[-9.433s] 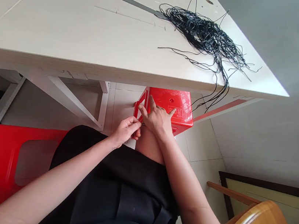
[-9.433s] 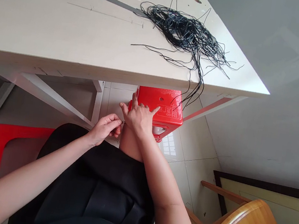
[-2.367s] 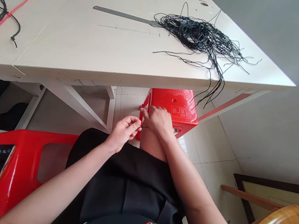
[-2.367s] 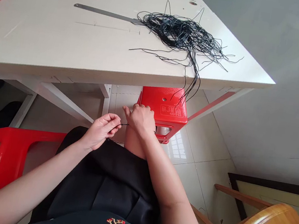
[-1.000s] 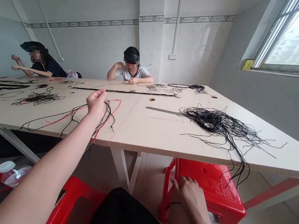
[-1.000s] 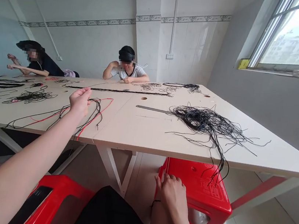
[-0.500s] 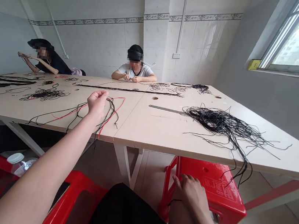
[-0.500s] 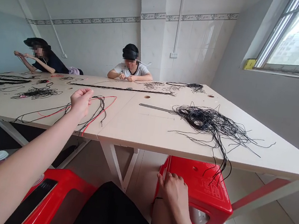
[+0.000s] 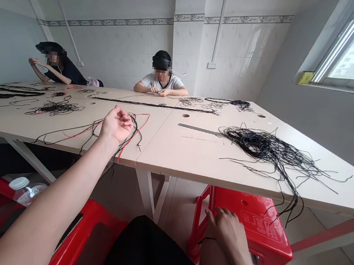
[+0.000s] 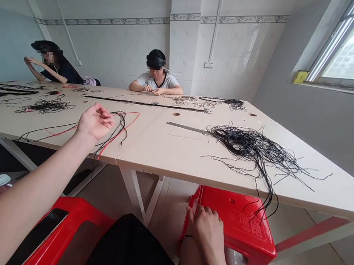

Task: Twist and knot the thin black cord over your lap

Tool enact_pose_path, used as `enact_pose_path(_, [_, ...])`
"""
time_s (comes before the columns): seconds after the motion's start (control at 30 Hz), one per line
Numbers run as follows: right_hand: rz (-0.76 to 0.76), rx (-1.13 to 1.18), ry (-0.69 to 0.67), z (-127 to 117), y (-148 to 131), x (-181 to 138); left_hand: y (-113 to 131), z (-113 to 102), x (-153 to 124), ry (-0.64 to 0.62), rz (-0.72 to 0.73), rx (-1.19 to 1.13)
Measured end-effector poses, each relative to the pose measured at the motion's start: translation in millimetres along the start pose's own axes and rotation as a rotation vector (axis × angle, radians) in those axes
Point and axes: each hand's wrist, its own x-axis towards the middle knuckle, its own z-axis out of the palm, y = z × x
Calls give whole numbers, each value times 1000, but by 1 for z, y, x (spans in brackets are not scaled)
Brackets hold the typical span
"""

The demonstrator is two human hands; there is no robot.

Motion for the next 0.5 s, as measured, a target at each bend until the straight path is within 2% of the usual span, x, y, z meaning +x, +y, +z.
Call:
enact_pose_path(0.1, [-2, -1, 8, 1, 0, 0, 1, 5, -11, -52, -67, -97])
enact_pose_path(0.33, [-4, -12, 38, 4, 1, 0, -7, 11, -23, -148, -93, -42])
enact_pose_path(0.5, [9, -10, 15, 0, 0, -1, -25, 11, -53, -263, -190, -40])
